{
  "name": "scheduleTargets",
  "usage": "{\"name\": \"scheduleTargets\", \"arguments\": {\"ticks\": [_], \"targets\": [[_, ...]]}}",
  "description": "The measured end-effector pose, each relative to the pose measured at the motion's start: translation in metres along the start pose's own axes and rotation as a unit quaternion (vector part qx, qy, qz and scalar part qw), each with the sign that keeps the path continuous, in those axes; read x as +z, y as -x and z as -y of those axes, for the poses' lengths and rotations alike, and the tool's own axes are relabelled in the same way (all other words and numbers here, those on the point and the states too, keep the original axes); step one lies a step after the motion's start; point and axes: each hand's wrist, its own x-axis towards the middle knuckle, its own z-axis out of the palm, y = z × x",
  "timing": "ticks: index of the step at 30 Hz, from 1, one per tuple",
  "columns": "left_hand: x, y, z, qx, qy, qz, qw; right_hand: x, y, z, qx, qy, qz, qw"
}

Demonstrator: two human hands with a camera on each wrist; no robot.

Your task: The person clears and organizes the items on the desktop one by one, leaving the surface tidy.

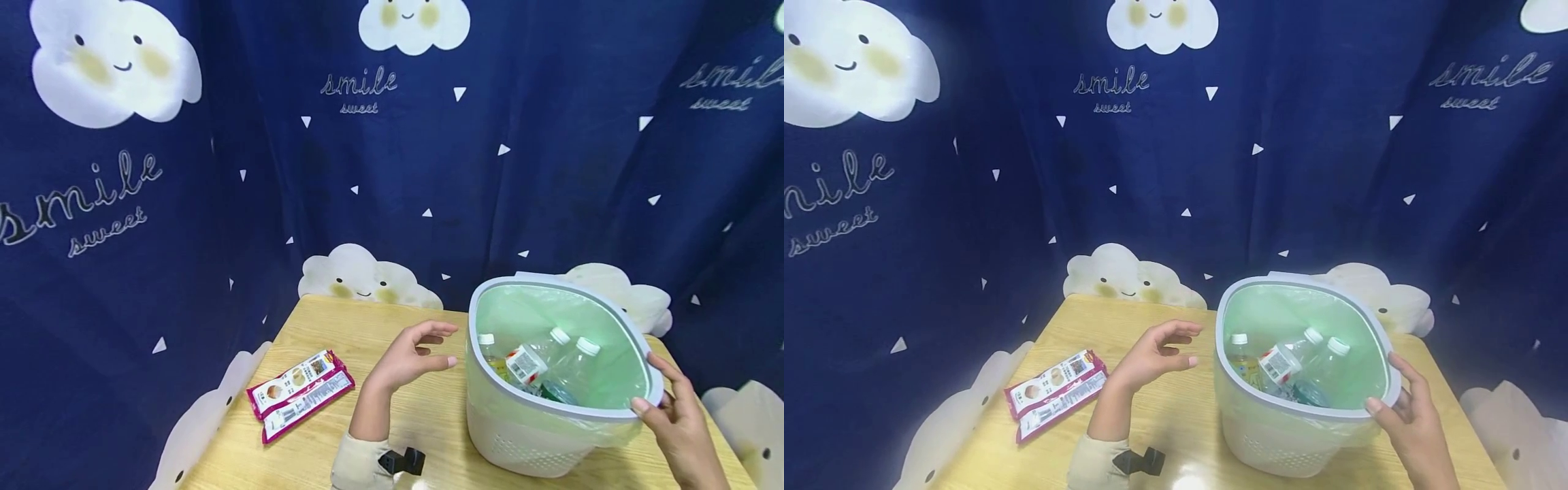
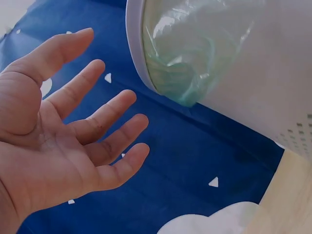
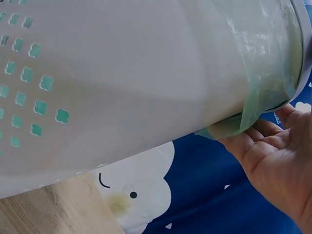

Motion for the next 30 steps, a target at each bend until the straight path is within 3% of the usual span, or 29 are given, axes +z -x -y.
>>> {"name": "scheduleTargets", "arguments": {"ticks": [12, 20, 30], "targets": [[-0.01, 0.019, 0.024, -0.038, 0.008, -0.069, 0.9968, 0.001, -0.003, -0.001, -0.014, -0.017, 0.002, 1.0], [-0.02, 0.041, 0.005, -0.056, 0.01, -0.093, 0.994, 0.0, 0.001, -0.001, -0.005, -0.008, -0.005, 1.0], [-0.032, 0.052, 0.019, -0.079, 0.011, -0.116, 0.9901, -0.004, -0.002, -0.004, -0.014, -0.04, 0.016, 0.999]]}}
